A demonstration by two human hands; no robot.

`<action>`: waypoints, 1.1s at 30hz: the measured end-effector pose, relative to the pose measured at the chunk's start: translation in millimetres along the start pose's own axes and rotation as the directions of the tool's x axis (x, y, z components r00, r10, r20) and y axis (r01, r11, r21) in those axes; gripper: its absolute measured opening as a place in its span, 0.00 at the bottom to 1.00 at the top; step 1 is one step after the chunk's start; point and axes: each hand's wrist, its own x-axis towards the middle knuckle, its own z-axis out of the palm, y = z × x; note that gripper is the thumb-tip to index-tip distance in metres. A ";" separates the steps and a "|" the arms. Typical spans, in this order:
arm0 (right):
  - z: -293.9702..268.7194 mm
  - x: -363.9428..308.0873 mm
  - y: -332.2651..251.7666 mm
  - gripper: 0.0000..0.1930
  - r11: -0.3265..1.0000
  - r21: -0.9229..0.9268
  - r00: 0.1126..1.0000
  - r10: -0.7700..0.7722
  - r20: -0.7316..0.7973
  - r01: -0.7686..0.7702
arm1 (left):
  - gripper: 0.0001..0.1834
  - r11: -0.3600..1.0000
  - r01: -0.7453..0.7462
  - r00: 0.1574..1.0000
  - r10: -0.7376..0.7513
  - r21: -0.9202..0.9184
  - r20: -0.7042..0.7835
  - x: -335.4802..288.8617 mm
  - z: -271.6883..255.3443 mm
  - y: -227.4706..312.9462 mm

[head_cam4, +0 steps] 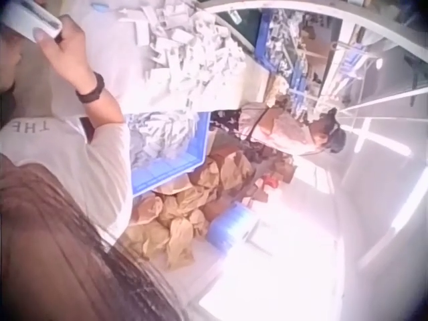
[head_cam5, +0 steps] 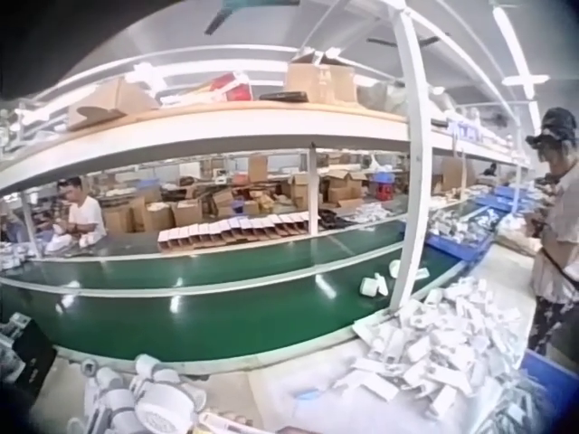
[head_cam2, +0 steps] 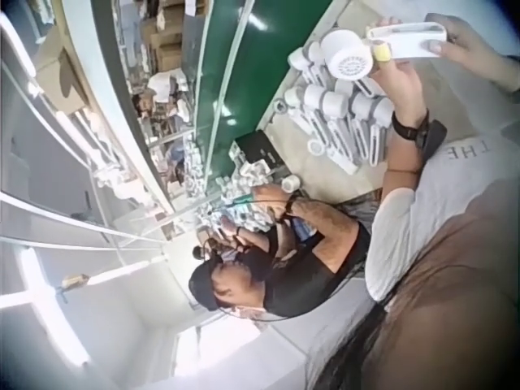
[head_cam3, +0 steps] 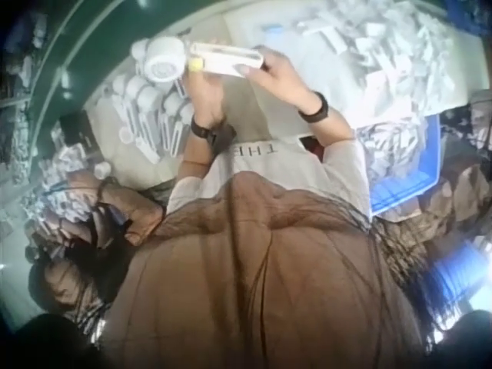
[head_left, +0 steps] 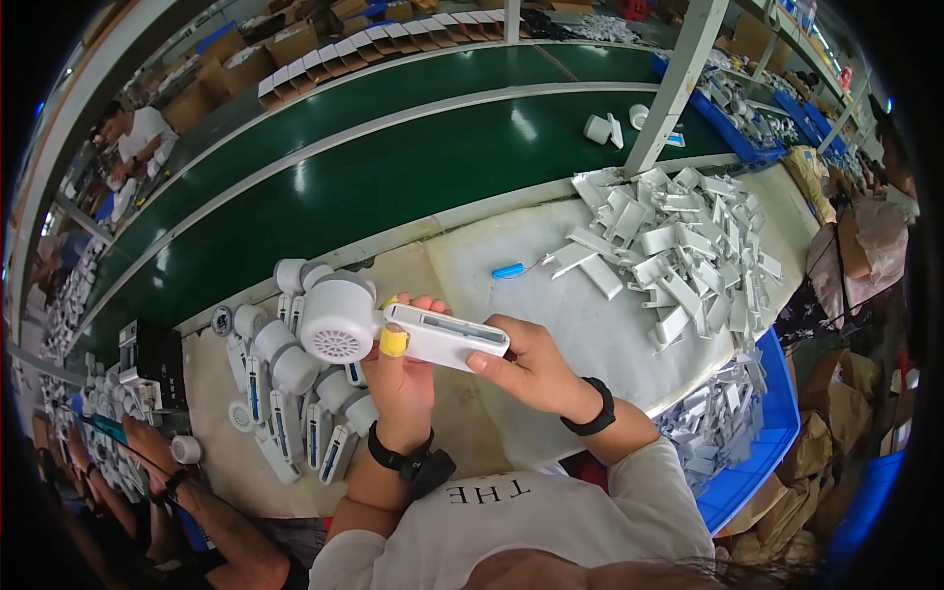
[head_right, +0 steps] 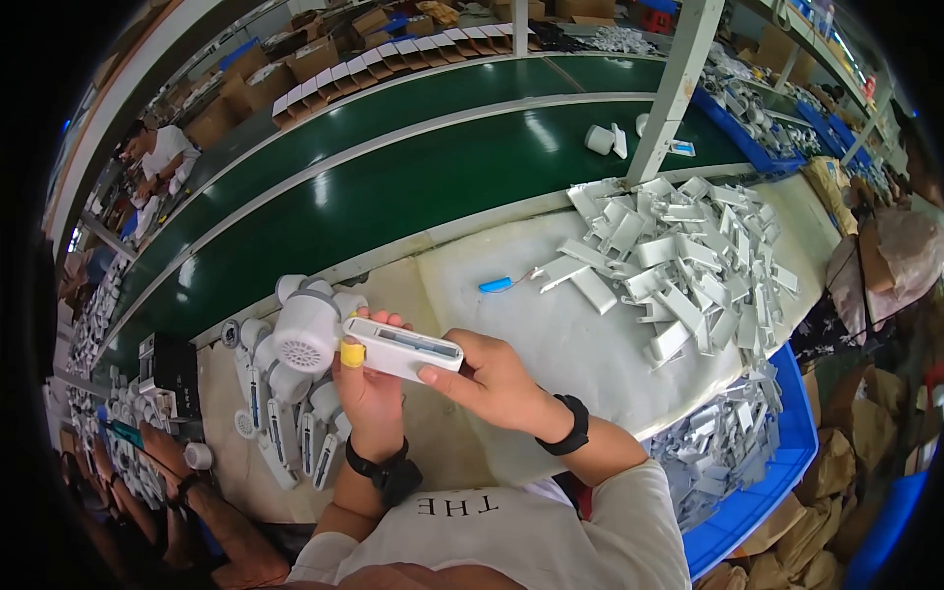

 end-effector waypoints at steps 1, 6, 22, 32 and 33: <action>-2.0 0.3 -2.4 0.16 0.995 -0.059 0.996 -0.082 0.027 0.083 | 0.18 1.000 0.008 1.000 -0.008 -0.001 0.005 -1.6 0.7 1.0; 0.5 7.1 22.9 0.16 0.784 -0.334 0.847 -0.521 0.102 0.523 | 0.17 0.995 0.025 0.996 -0.032 0.096 0.078 -1.8 -9.5 9.4; -235.7 235.3 156.3 0.30 0.212 -0.875 0.898 0.035 -0.439 -0.436 | 0.18 -0.670 0.414 0.890 0.441 0.617 -0.119 12.2 -324.0 283.4; -263.3 268.5 191.0 0.18 0.297 -0.746 0.787 0.032 -0.616 -0.596 | 0.25 -0.873 0.265 0.900 0.376 0.409 0.219 2.4 -252.7 246.5; -252.8 267.0 178.0 0.18 0.295 -0.761 0.801 0.031 -0.597 -0.578 | 0.24 -0.851 0.183 0.886 0.360 0.492 0.294 13.3 -216.5 239.5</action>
